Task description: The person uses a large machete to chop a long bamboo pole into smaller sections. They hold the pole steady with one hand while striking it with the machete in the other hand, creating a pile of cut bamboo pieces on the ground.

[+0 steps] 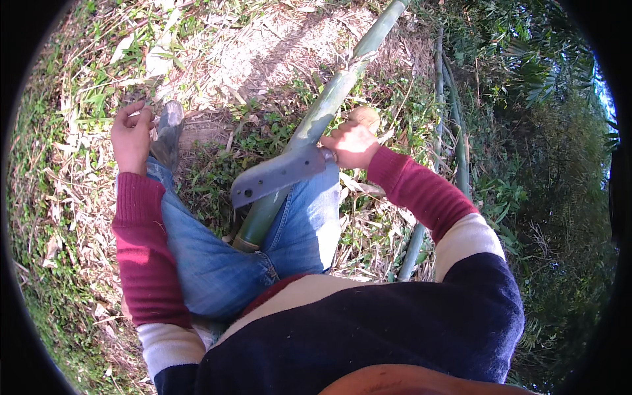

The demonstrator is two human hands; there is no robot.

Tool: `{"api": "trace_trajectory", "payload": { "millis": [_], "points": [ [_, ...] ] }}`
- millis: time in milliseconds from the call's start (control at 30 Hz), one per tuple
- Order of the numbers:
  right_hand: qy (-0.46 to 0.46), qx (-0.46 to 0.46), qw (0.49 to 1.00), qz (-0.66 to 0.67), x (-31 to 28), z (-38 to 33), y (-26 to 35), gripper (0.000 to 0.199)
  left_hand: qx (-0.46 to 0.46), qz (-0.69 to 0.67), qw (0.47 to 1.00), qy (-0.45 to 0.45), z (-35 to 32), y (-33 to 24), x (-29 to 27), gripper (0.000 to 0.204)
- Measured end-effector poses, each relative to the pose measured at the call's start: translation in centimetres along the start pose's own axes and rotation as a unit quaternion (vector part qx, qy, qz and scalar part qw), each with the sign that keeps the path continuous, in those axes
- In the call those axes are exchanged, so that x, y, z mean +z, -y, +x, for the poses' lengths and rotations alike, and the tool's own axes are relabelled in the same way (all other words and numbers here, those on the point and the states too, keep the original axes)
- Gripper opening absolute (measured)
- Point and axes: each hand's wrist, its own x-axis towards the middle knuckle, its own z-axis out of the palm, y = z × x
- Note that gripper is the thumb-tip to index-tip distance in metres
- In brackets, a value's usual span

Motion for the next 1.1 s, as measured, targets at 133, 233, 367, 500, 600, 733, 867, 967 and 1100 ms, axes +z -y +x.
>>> {"api": "trace_trajectory", "payload": {
  "millis": [133, 233, 367, 500, 600, 733, 867, 967, 1100],
  "points": [
    [0.012, 0.359, 0.930, 0.075, 1.1, -1.9, -14.7, 0.028, 0.003, -0.045, 0.999, 0.000, -0.2, 0.5, -0.1, 0.033],
    [0.112, 0.241, 0.961, 0.079, -3.6, 0.8, -3.7, 0.019, -0.019, -0.033, 0.999, -0.026, -0.2, 0.7, -1.1, 0.033],
    [-0.050, -0.064, 0.996, -0.028, 0.9, 0.4, -1.5, 0.019, -0.017, -0.027, 0.999, -0.038, -0.5, 0.4, -2.4, 0.035],
    [0.048, 0.380, 0.906, 0.180, 0.2, -0.5, -12.9, 0.024, -0.025, -0.047, 0.997, -0.053, -0.7, 0.4, -2.9, 0.036],
    [0.063, 0.260, 0.962, 0.050, -4.9, -0.1, -5.6, 0.026, -0.025, -0.038, 0.998, -0.044, 0.0, 0.8, -3.0, 0.038],
    [-0.011, -0.116, 0.993, 0.004, -1.2, 0.1, 0.8, 0.015, -0.019, 0.002, 0.999, -0.029, -0.1, 0.7, -3.2, 0.040],
    [0.052, 0.352, 0.927, 0.118, -6.3, -0.8, -11.6, 0.021, -0.015, -0.061, 0.996, -0.059, -0.9, 0.6, -2.5, 0.036],
    [0.053, 0.344, 0.936, 0.043, -6.4, 0.7, -5.7, 0.027, -0.029, -0.055, 0.996, -0.056, -0.6, -0.1, -2.6, 0.036],
    [0.034, -0.017, 0.999, 0.010, -1.9, 0.2, 1.2, 0.021, -0.025, -0.016, 0.999, -0.039, -0.7, 0.5, -3.3, 0.036]
  ]
}}
